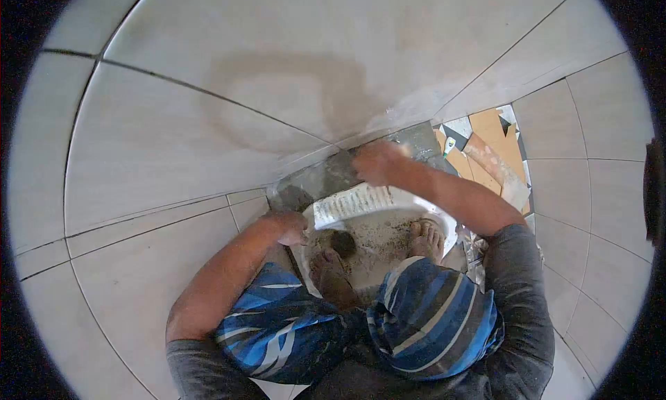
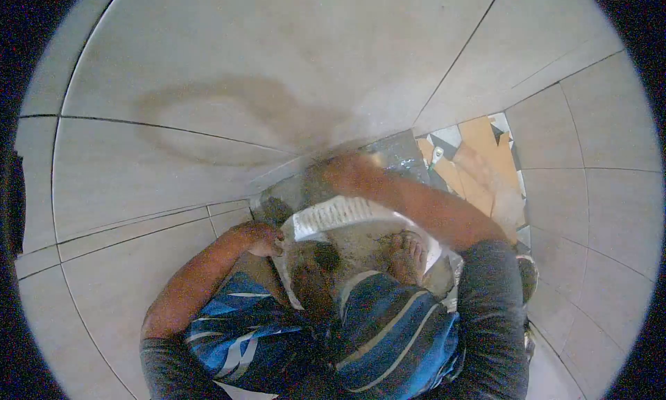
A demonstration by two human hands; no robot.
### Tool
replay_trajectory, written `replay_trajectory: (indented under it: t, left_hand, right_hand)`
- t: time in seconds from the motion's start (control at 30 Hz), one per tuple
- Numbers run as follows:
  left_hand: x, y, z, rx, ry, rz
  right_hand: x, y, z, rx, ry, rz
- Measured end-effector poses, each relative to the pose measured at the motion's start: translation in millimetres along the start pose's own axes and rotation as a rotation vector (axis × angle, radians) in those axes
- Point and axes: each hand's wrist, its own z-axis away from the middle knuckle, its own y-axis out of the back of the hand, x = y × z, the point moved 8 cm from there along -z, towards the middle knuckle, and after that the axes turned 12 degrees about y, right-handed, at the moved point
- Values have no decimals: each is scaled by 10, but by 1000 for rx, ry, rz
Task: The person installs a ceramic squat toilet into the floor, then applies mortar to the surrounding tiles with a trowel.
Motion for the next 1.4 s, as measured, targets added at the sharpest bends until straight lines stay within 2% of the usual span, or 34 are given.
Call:
replay_trajectory:
  t: [0.03, 0.1, 0.17, 0.27, 0.33, 0.4, 0.47, 0.53, 0.63, 0.7, 0.83, 0.87, 0.93, 1.0, 1.07, 1.1, 1.17, 1.2, 1.27, 1.33, 1.4]
  left_hand:
    - [-14, -32, -42, 0, -2, 5]
    - [-25, 31, -77, 139, -60, 92]
    - [-60, 47, -84, 128, -48, 93]
    - [-130, 51, -59, 109, 0, 98]
    - [-179, 48, -69, 98, 29, 87]
    - [-210, -15, -126, 12, 22, 22]
    - [-188, 53, -48, 8, 48, 17]
    - [-182, 51, -31, 5, 69, 10]
    - [-52, 123, 8, 84, -11, 48]
    - [15, 122, 136, 7, -6, 26]
    - [-31, -9, -61, 18, -91, 79]
    - [-51, 20, 33, -12, -36, 110]
    - [-124, -1, -14, -38, 16, 139]
    - [-189, -104, -225, 33, -112, 105]
    - [-235, -88, -225, 34, -69, 114]
    - [-267, -73, -223, 35, -26, 127]
    - [-216, -28, -150, 47, -45, 154]
    - [-189, 9, -132, 61, -60, 178]
    - [-208, -43, -324, 53, -107, 100]
    - [-181, -20, -414, 39, -143, 27]
    - [-240, -8, -455, -43, -52, -27]
  right_hand:
    - [112, -29, 110, -46, -28, 66]
    - [546, -216, 381, 5, -126, -47]
    - [804, -174, 693, -91, -186, 59]
    - [877, 43, 1058, -4, -213, 68]
    - [817, -66, 999, 7, -195, 100]
    - [550, 17, 819, 272, -31, 2]
    - [299, 5, 442, 105, -66, -114]
    - [146, -164, 0, 97, 41, -63]
    - [95, -183, -83, 100, -12, -173]
    - [290, -451, -239, 185, -19, -149]
    - [839, -394, 305, 100, -96, -65]
    - [974, -385, 541, 92, -144, -17]
    - [1188, -186, 1107, -19, -342, -84]
    - [1586, -357, 1576, 107, -355, -75]
    - [1843, -420, 2104, 2, -563, -79]
    - [1841, -411, 2278, 2, -565, -81]
    - [1758, -394, 2592, 141, -597, -166]
    - [1712, -517, 2619, 140, -607, -171]
    - [1572, -726, 2531, 241, -558, -202]
    - [1323, -743, 2296, 217, -554, -224]
    - [1116, -770, 2022, 207, -531, -243]
